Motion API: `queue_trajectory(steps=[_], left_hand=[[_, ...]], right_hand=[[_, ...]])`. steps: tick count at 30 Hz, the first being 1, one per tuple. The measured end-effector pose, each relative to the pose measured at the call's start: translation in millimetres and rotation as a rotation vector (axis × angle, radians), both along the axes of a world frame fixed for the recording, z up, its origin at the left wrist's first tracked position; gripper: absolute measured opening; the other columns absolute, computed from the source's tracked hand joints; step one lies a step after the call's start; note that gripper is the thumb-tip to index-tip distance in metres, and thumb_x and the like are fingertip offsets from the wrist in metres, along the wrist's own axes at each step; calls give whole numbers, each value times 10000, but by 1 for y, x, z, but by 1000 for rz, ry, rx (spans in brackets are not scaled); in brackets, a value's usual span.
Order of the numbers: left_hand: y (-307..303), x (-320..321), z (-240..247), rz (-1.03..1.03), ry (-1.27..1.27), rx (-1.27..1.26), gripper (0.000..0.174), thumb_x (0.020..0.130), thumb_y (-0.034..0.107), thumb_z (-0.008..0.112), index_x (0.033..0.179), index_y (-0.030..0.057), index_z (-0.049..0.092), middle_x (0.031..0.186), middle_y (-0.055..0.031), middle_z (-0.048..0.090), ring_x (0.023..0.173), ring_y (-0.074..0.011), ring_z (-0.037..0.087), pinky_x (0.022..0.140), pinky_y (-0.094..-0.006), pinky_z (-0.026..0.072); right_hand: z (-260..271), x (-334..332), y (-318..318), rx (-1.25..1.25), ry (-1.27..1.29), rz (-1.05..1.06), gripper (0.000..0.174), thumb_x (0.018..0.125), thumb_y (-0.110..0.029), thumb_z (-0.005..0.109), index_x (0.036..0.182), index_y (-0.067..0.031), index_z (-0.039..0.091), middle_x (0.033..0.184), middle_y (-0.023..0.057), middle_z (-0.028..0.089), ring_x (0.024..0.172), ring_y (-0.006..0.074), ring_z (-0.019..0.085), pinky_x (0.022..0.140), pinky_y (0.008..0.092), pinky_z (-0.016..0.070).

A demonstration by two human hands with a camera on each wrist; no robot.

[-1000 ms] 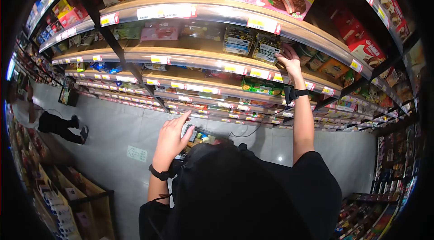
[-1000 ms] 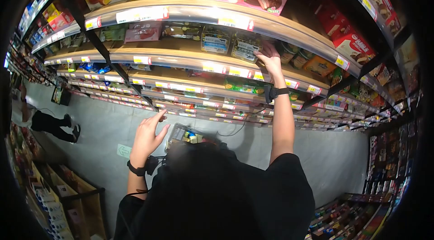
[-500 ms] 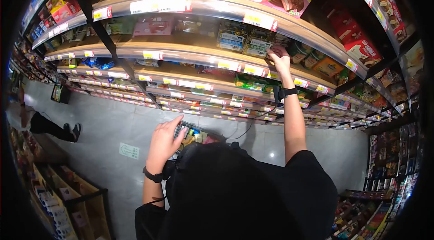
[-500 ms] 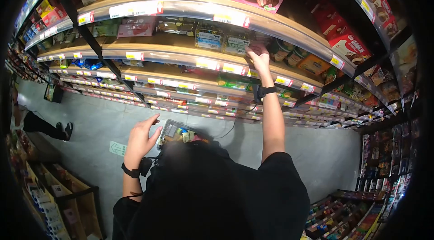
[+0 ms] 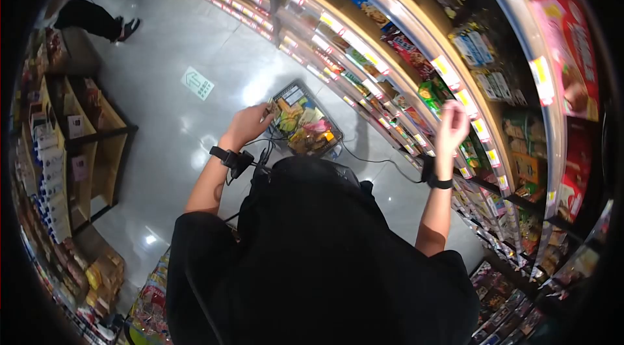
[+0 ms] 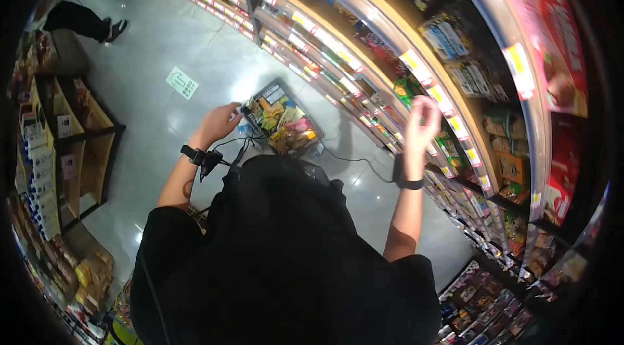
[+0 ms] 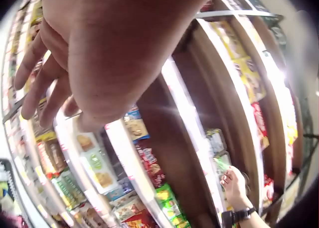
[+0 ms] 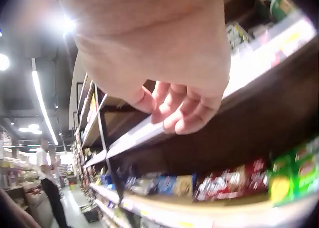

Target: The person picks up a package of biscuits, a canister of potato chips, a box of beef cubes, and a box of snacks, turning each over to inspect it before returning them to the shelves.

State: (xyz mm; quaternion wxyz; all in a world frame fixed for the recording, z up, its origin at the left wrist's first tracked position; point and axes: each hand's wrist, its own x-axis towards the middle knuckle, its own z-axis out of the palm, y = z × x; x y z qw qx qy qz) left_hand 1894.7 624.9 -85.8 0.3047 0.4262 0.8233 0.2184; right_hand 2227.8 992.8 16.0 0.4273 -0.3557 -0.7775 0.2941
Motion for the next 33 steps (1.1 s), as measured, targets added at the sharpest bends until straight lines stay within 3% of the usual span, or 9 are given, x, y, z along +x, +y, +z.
queue_trajectory(steps=[5,8,11,15,20,25,28,32,33], left_hand=[[-77,32,-165,-119,-57,-74,362,918,341,614,1135,53,641,949,-205,709,899,-401,674,822,-502,528],[-107,64,-227,-384,-170,-409,365,912,359,582,1142,80,635,1174,-206,661,1173,-366,588,958,-541,456],[-143,86,-273,-423,24,208,317,884,321,573,1091,91,641,1163,-164,647,1198,-348,547,995,-537,413],[-122,73,-297,-740,-353,324,432,781,289,603,1131,36,623,1236,-205,601,1226,-379,531,1096,-530,358],[-123,86,-350,-902,-729,293,288,727,332,596,833,65,623,928,-131,626,943,-336,596,903,-459,456],[-130,80,-369,-881,-756,375,297,714,309,589,871,57,607,856,-93,601,878,-292,577,858,-413,457],[-142,83,-381,-847,-797,411,333,680,305,594,888,45,601,872,-101,597,888,-293,579,866,-405,458],[-159,96,-389,-795,-804,419,377,702,350,598,952,69,619,933,-105,622,924,-292,603,916,-423,458],[-164,100,-391,-798,-810,409,396,705,348,595,982,67,623,962,-108,627,947,-290,605,930,-423,457]], right_hand=[[-151,-51,-91,-576,-469,487,124,979,-95,583,1085,-47,624,897,14,656,799,86,613,727,258,502],[-268,-39,-134,-763,-832,562,189,946,-150,600,1109,-58,628,905,73,699,793,168,677,718,323,538],[-369,-20,-168,-810,-1101,599,288,929,-240,613,1154,-61,632,911,139,716,820,256,704,736,373,554],[-490,13,-211,-911,-1224,577,219,915,-211,537,1043,-50,614,979,241,684,938,454,640,826,517,508],[-583,-23,-227,-737,-1195,689,255,883,-106,520,1104,3,584,1013,272,647,987,459,612,870,528,489],[-695,-66,-222,-466,-1132,833,403,785,22,603,1186,-7,570,1089,223,630,1062,415,595,909,471,501],[-739,-97,-223,-207,-1104,938,345,805,-34,622,1149,-35,598,1099,181,637,1059,364,617,901,458,518],[-778,-118,-245,-225,-1472,1161,246,879,-141,575,1110,-106,653,1089,106,640,1054,295,637,814,421,553],[-777,-120,-248,-115,-1401,1148,245,882,-136,572,1111,-107,652,1077,97,640,1037,290,644,790,414,557]])
